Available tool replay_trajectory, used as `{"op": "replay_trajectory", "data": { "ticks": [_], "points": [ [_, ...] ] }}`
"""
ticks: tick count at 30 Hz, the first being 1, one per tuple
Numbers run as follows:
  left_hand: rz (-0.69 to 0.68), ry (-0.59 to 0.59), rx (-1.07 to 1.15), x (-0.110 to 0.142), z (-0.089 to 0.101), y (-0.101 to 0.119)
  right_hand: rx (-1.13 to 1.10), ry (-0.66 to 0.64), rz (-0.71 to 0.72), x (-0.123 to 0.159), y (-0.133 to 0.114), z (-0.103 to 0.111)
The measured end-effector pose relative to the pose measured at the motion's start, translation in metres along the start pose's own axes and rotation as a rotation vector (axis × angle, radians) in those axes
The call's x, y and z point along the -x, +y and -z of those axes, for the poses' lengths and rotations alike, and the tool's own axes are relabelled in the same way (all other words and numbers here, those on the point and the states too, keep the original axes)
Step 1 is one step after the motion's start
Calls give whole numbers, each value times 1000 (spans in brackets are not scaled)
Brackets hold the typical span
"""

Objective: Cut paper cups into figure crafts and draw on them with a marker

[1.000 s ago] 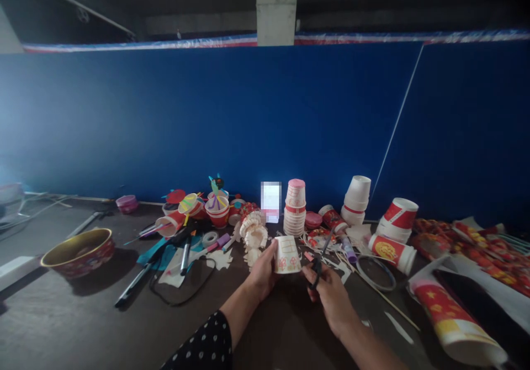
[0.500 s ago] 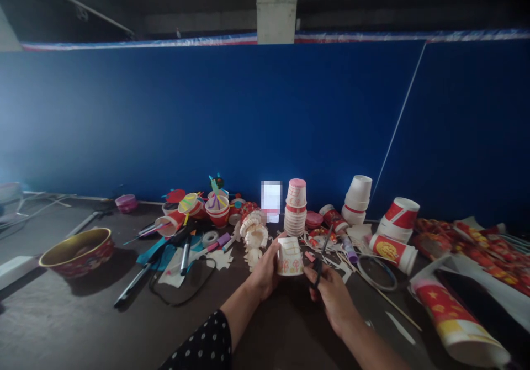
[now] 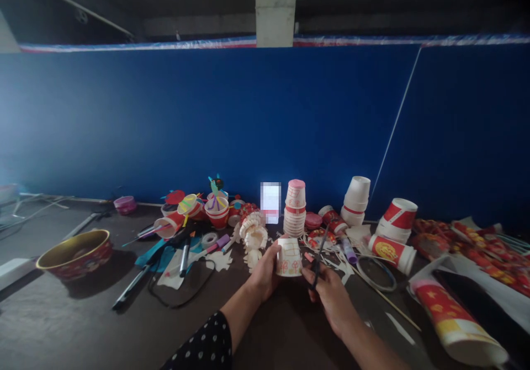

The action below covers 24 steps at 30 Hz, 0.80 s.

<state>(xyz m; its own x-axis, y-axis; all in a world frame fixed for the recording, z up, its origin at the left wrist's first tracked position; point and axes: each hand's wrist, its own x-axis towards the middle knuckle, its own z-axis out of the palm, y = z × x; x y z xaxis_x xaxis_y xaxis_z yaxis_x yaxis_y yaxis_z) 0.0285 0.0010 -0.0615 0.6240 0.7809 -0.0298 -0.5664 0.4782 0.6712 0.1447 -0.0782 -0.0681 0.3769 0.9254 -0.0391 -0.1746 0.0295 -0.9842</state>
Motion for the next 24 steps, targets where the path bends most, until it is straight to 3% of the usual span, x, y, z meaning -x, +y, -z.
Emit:
{"op": "replay_trajectory", "data": {
  "ticks": [6,11,19,24],
  "points": [
    [-22,-116,46,1,1,1,4,-17,11,-1,-1,0],
    [-10,-22,17,-2,1,-2,11,-8,-5,1,-4,-1],
    [-11,-118,34,1,1,2,3,-9,0,2,-4,-1],
    [5,-35,21,-3,1,-2,32,18,-28,0,-2,0]
  ]
}}
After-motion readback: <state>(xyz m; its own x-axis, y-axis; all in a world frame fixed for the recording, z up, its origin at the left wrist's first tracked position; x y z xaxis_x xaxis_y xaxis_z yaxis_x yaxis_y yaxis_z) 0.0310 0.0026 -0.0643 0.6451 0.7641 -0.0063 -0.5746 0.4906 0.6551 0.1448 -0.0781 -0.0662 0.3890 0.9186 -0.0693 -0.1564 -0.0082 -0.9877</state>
